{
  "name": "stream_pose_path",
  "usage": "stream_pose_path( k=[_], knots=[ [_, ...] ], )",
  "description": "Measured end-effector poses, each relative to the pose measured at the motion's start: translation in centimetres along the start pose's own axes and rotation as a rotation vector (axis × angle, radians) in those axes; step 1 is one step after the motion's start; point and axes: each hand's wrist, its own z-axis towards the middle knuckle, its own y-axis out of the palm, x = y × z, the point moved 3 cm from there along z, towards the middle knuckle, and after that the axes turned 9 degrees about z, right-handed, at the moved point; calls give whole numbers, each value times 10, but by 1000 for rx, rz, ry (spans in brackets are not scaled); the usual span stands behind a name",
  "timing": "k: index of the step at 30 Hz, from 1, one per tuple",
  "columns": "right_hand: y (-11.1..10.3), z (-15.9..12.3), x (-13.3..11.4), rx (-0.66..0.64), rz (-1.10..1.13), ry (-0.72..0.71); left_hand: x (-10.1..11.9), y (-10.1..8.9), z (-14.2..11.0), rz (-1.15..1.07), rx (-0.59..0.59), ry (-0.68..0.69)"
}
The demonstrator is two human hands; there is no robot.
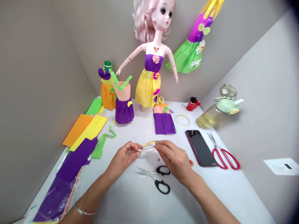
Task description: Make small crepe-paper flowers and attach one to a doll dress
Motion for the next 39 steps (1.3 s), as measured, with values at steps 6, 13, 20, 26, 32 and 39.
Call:
stream_pose_path(
  k=[6, 13, 20, 26, 32, 39],
  knots=[
    [1, 13, 2, -11, -27, -43, 1, -3, 3, -47, 79, -28],
    [4, 18, 5, -34, -22, -23, -4, -4, 5, -46, 101, -49],
    [-7, 27, 2, -58, -87, 52, -14, -4, 6, -182, 114, -96],
    [-7, -17, -21, -441, -247, 27, -18, -7, 7, -388, 127, -109],
    [31, -70, -29, -505, -393, 79, -15, -6, 9, -499, 168, -107],
    [7, -49, -22, -567, 222, 523, -7, -14, 4, -537, 220, -103]
  ],
)
